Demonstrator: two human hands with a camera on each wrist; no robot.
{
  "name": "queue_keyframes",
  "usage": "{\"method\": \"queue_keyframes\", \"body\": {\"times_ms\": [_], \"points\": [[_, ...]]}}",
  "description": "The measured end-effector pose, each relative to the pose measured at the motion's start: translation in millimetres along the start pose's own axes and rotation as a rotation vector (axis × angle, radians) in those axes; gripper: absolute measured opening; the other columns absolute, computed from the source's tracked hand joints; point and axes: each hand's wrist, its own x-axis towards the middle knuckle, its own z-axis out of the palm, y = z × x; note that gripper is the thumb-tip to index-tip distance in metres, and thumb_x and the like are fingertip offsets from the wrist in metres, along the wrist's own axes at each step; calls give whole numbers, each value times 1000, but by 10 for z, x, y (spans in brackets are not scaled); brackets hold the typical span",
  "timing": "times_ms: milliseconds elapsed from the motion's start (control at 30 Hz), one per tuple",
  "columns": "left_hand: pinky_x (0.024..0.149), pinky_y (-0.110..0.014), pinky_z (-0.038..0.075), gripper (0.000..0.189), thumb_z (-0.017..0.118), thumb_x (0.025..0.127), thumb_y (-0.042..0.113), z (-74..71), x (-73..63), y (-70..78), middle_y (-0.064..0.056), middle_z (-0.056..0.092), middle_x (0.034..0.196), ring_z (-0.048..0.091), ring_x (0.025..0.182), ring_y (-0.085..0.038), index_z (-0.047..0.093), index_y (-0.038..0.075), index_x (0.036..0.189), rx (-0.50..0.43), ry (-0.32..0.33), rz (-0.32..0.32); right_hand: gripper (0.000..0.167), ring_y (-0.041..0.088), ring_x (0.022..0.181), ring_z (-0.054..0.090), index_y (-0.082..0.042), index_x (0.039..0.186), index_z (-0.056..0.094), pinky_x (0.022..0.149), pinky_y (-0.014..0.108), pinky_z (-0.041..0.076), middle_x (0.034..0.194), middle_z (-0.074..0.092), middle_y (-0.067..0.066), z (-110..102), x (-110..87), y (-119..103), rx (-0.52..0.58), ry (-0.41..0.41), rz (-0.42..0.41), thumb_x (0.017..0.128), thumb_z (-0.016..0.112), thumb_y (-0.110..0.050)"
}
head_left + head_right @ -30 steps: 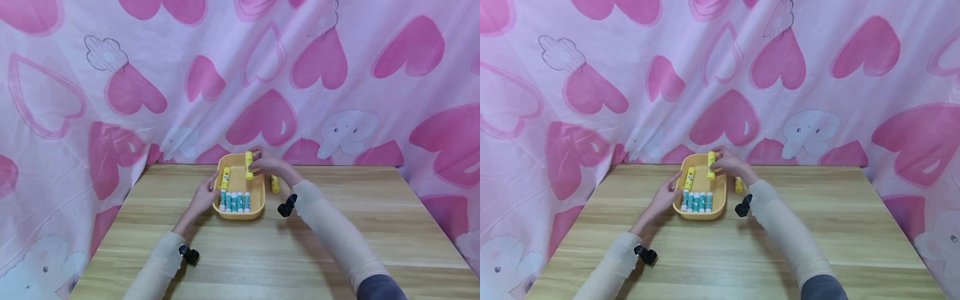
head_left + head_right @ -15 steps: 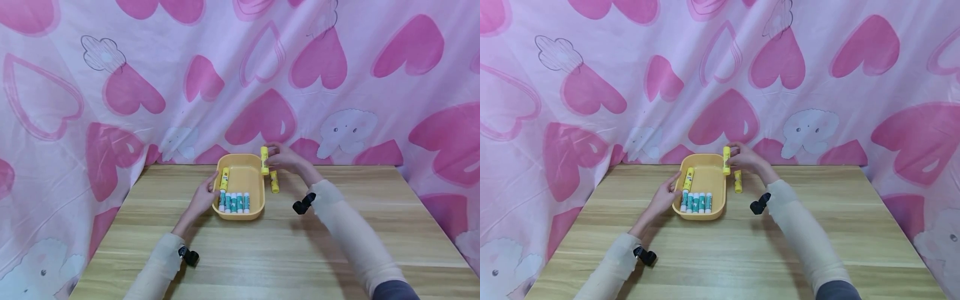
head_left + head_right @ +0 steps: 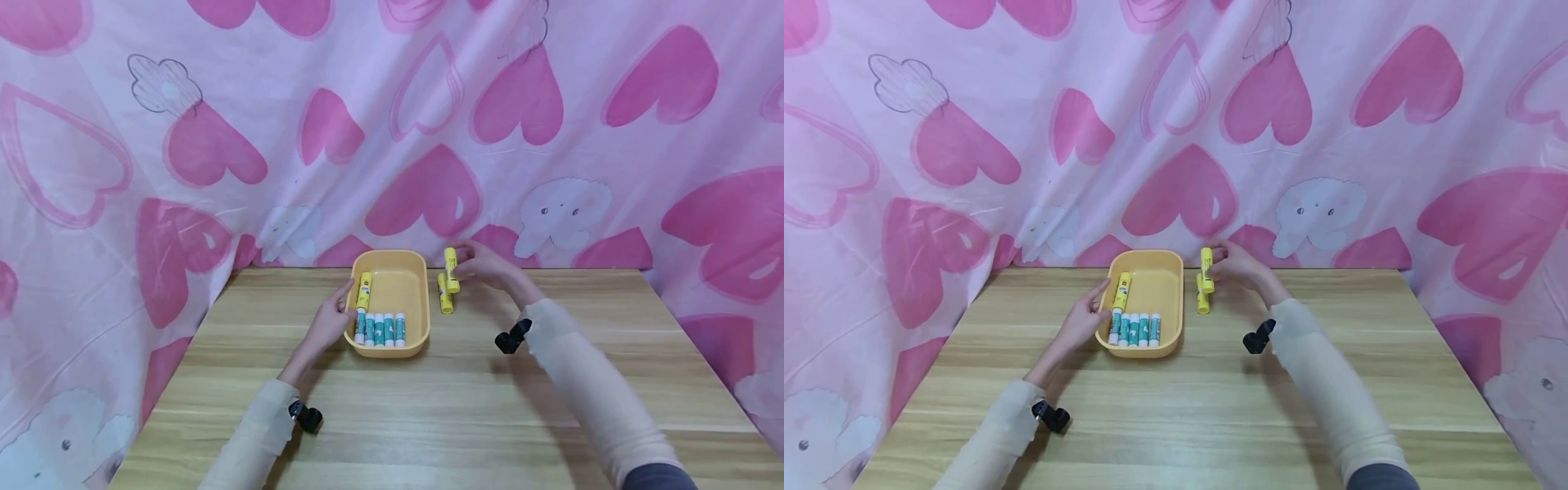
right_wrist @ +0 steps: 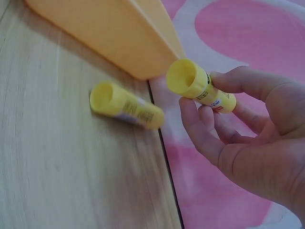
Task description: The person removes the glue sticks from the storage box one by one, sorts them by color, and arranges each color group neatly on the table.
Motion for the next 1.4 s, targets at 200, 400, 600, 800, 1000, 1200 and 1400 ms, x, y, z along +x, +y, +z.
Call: {"method": "queue_keyframes", "body": {"times_ms": [200,400,600,800,1000,1200,1400], "points": [[50,-22,40,75,60,88,8,-4,7,-14,1,43,69,42,57,-12,35,35,154,14,-2,-3,75,27,102,55,-8,152,29,102,59,47,132,39,22,-111,-71,116,-22,28,13,86,64,1],[50,-22,41,76,61,87,8,-2,5,-10,0,45,69,42,56,-12,35,35,154,4,-1,6,76,25,94,57,-5,152,28,98,57,51,130,37,24,-243,-75,274,-42,28,17,86,64,2],[50,-23,41,77,61,87,9,-5,2,-8,0,45,69,42,56,-12,35,34,154,9,-3,8,78,26,101,57,-5,154,26,96,50,53,140,35,25,-291,-67,411,-80,32,41,87,65,-1],[49,-22,38,77,61,86,9,-13,4,-3,2,39,68,40,56,-13,35,35,154,23,3,13,74,29,109,54,-2,153,28,98,48,53,140,37,26,-283,-59,505,-112,21,55,88,64,0],[50,-22,41,76,61,88,10,-23,2,-1,1,42,70,42,58,-13,34,36,154,24,-5,-3,75,21,95,56,0,155,22,91,44,56,132,37,24,-250,-25,578,-50,-9,88,89,60,3],[50,-22,40,76,62,88,11,-31,-14,-13,1,42,70,41,58,-13,34,35,154,32,-3,-1,77,23,96,53,-3,156,22,91,45,57,128,35,20,-217,-34,583,-115,3,113,91,63,-2],[49,-22,38,76,62,87,11,-44,-7,-14,1,41,68,41,57,-14,34,35,154,25,-3,11,74,25,95,53,-5,156,25,91,44,56,122,39,16,-204,-32,580,-144,16,123,92,63,-6]]}}
